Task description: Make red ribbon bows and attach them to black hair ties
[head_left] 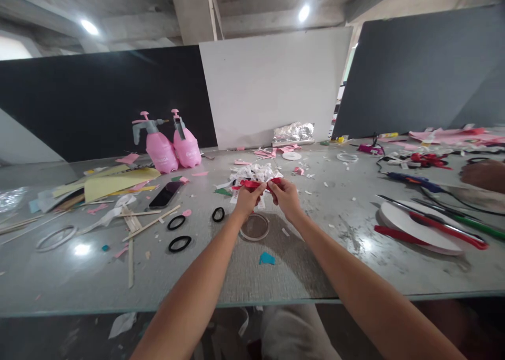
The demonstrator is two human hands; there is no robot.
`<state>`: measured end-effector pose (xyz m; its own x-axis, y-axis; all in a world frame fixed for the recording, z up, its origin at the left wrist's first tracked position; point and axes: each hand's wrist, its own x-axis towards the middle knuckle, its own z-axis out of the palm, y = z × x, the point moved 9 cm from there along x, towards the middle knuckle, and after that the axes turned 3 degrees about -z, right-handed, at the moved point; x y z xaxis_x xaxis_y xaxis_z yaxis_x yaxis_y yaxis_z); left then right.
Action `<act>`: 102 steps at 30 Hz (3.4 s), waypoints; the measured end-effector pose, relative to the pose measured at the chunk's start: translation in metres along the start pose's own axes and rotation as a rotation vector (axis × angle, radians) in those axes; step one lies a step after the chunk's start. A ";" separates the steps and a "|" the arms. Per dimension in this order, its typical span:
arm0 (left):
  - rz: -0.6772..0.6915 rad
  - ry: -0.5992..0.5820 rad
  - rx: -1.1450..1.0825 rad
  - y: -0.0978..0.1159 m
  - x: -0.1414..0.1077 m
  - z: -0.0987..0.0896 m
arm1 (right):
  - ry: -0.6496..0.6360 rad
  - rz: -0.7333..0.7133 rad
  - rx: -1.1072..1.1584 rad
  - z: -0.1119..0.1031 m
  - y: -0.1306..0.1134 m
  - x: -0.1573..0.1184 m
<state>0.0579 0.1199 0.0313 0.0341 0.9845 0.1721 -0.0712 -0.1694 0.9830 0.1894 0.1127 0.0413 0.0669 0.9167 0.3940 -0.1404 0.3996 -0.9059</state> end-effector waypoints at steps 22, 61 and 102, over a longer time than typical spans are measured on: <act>0.088 -0.090 0.160 0.009 0.000 0.003 | 0.131 0.104 0.084 -0.013 0.012 0.001; 0.002 -0.043 0.076 -0.003 0.008 -0.005 | 0.022 0.208 0.141 -0.002 0.013 -0.004; -0.213 0.077 -0.158 -0.019 0.012 -0.030 | 0.005 0.128 -0.042 -0.004 0.019 0.003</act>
<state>0.0297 0.1366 0.0133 -0.0106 0.9988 -0.0486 -0.2251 0.0449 0.9733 0.1905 0.1231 0.0243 0.0561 0.9601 0.2741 -0.1067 0.2787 -0.9544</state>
